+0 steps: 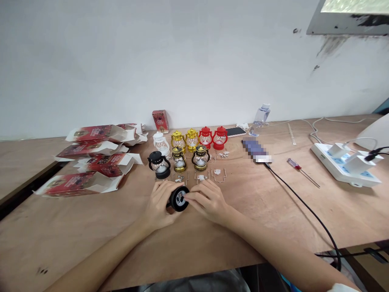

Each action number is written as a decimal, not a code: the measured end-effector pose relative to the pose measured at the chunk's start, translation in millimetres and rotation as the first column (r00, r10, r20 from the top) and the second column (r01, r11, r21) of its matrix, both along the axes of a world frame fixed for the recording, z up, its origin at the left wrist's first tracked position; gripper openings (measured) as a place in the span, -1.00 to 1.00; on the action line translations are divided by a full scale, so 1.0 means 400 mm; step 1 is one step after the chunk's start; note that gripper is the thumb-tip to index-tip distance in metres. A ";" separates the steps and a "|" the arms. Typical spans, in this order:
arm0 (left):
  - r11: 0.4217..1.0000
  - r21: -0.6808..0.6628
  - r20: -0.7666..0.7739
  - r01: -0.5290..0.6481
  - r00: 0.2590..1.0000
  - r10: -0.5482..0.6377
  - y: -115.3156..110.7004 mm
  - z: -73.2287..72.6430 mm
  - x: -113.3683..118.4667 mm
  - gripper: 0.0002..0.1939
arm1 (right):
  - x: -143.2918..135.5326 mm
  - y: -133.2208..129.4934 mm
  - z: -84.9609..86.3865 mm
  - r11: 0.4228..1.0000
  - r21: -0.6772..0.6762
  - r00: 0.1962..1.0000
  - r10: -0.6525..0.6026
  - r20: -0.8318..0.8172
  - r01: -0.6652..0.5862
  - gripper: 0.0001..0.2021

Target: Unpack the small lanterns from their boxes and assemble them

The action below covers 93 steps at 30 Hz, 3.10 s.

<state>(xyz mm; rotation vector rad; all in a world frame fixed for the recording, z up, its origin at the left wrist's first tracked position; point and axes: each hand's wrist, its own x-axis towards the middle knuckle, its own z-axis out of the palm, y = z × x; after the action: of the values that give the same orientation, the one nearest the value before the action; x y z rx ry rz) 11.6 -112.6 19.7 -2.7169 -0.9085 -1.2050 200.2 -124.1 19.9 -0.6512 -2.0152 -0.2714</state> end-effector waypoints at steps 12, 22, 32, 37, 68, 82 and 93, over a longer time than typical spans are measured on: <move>0.999 0.007 -0.051 0.041 0.998 -0.041 -0.003 -0.005 0.004 -0.59 | 0.001 0.000 -0.001 1.000 -0.008 0.999 0.008 0.034 -0.008 -0.94; 0.999 0.007 -0.051 0.037 0.998 -0.036 0.000 -0.007 0.003 -0.59 | 0.000 -0.003 0.007 1.000 0.018 0.994 -0.004 0.108 0.003 -0.95; 0.999 0.004 -0.040 0.040 0.998 -0.040 0.000 -0.010 0.004 -0.58 | -0.001 0.003 0.012 0.998 0.064 0.985 -0.015 0.171 0.004 -0.96; 0.999 0.001 -0.041 0.033 0.999 -0.033 -0.002 -0.007 0.005 -0.57 | 0.003 0.005 0.008 0.995 0.100 0.983 -0.023 0.180 0.005 -0.94; 0.998 -0.026 0.018 0.048 0.999 -0.048 -0.005 -0.002 0.007 -0.58 | 0.007 0.014 -0.017 0.995 -0.022 0.986 0.104 0.134 -0.102 -0.92; 0.992 -0.121 0.056 -0.026 0.998 0.032 -0.001 -0.003 -0.003 -0.56 | 0.165 0.140 -0.025 0.815 -0.165 0.759 -0.416 0.501 0.555 -0.86; 0.999 0.026 0.002 -0.041 0.999 0.041 0.001 -0.004 -0.007 -0.55 | 0.101 0.099 -0.002 0.498 -0.866 0.922 -0.315 -0.227 -0.043 -0.76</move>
<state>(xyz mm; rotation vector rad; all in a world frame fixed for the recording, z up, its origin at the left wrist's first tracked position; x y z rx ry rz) 9.0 -112.2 18.2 -2.6640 -0.9371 -1.2025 240.8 -84.5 19.0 -1.3837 -1.6223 0.8137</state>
